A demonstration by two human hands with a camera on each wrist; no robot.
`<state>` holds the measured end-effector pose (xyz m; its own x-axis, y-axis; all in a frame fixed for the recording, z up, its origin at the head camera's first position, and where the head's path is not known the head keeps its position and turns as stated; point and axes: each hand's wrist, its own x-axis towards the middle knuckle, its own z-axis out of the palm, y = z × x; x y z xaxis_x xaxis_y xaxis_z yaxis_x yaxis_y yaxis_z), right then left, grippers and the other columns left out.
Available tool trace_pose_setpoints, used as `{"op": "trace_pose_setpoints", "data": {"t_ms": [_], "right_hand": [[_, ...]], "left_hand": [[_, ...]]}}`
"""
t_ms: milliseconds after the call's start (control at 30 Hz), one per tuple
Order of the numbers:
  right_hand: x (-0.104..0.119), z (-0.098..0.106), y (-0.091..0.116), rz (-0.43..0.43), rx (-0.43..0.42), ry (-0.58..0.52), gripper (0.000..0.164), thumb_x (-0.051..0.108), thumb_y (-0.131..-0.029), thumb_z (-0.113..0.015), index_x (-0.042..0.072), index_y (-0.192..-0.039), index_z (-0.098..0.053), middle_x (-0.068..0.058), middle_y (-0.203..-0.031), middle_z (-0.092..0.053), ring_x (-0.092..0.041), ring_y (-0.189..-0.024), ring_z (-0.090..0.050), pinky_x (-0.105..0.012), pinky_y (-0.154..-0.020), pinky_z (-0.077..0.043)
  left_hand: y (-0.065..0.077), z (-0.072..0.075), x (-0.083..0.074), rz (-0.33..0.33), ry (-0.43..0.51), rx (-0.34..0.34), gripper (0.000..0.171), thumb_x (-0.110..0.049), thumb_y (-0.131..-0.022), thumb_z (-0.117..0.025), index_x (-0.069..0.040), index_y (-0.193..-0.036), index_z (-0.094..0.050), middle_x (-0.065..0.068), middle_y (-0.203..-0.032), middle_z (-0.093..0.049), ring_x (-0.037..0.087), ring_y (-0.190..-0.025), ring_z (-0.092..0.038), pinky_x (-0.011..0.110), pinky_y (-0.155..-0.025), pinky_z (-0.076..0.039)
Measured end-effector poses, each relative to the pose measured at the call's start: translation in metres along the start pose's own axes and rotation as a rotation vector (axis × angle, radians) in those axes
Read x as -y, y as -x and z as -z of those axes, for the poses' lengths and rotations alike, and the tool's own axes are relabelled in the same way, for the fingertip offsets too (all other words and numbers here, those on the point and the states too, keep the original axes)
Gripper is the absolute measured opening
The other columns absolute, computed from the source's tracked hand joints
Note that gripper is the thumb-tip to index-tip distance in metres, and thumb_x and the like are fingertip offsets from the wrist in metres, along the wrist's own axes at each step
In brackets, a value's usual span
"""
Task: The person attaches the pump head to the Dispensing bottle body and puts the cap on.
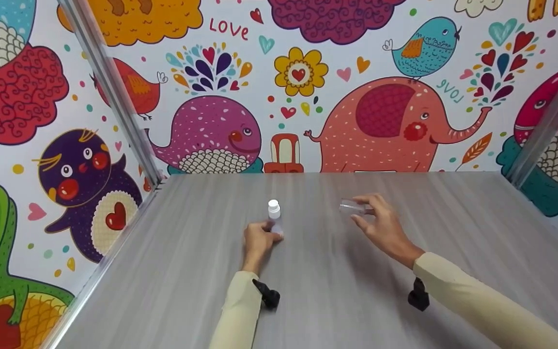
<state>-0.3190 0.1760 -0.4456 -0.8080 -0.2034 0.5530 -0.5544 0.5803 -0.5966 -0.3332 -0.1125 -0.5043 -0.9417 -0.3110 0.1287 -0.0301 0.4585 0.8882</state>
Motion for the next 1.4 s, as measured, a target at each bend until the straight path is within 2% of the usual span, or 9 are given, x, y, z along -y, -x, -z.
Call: {"op": "trace_pose_setpoints", "data": {"t_ms": [167, 333, 567, 933, 1400], "right_hand": [[0.004, -0.002, -0.003, 0.000, 0.014, 0.005, 0.046, 0.006, -0.084, -0.078, 0.004, -0.125, -0.059, -0.012, -0.118, -0.063, -0.029, -0.109, -0.066, -0.041, -0.095, -0.055], [0.006, -0.006, -0.005, 0.019, 0.021, 0.006, 0.046, 0.004, -0.083, -0.078, 0.002, -0.125, -0.059, -0.012, -0.118, -0.064, -0.026, -0.107, -0.068, -0.041, -0.093, -0.055], [0.008, -0.011, -0.011, 0.063, 0.037, -0.014, 0.044, 0.001, -0.082, -0.078, -0.001, -0.122, -0.060, -0.014, -0.116, -0.065, -0.028, -0.104, -0.069, -0.040, -0.091, -0.056], [0.016, -0.017, -0.022, 0.097, 0.069, 0.022, 0.043, 0.004, -0.081, -0.080, 0.008, -0.121, -0.064, -0.009, -0.117, -0.066, -0.023, -0.105, -0.069, -0.038, -0.089, -0.057], [0.023, -0.028, -0.029, 0.104, 0.085, 0.038, 0.043, 0.003, -0.081, -0.079, 0.010, -0.122, -0.068, -0.011, -0.118, -0.061, -0.023, -0.101, -0.069, -0.038, -0.088, -0.058]], "left_hand": [[0.000, 0.000, 0.001, 0.001, 0.008, -0.001, 0.038, 0.003, -0.065, -0.082, 0.004, -0.102, -0.077, 0.022, -0.102, -0.076, 0.033, -0.100, -0.072, 0.045, -0.091, -0.054], [0.001, 0.000, 0.001, -0.004, 0.004, -0.010, 0.037, 0.003, -0.063, -0.082, 0.003, -0.100, -0.077, 0.022, -0.099, -0.076, 0.032, -0.097, -0.073, 0.044, -0.089, -0.055], [0.001, 0.001, -0.002, -0.006, 0.009, 0.009, 0.040, 0.003, -0.067, -0.081, 0.004, -0.107, -0.076, 0.022, -0.106, -0.075, 0.033, -0.104, -0.071, 0.045, -0.093, -0.054], [0.001, 0.002, -0.003, -0.006, 0.029, 0.008, 0.039, 0.003, -0.068, -0.081, 0.004, -0.106, -0.075, 0.022, -0.108, -0.074, 0.033, -0.106, -0.071, 0.046, -0.094, -0.053], [0.001, 0.001, -0.003, 0.006, -0.022, -0.010, 0.038, -0.001, -0.066, -0.084, -0.001, -0.103, -0.078, 0.018, -0.108, -0.076, 0.031, -0.106, -0.071, 0.044, -0.094, -0.053]]}}
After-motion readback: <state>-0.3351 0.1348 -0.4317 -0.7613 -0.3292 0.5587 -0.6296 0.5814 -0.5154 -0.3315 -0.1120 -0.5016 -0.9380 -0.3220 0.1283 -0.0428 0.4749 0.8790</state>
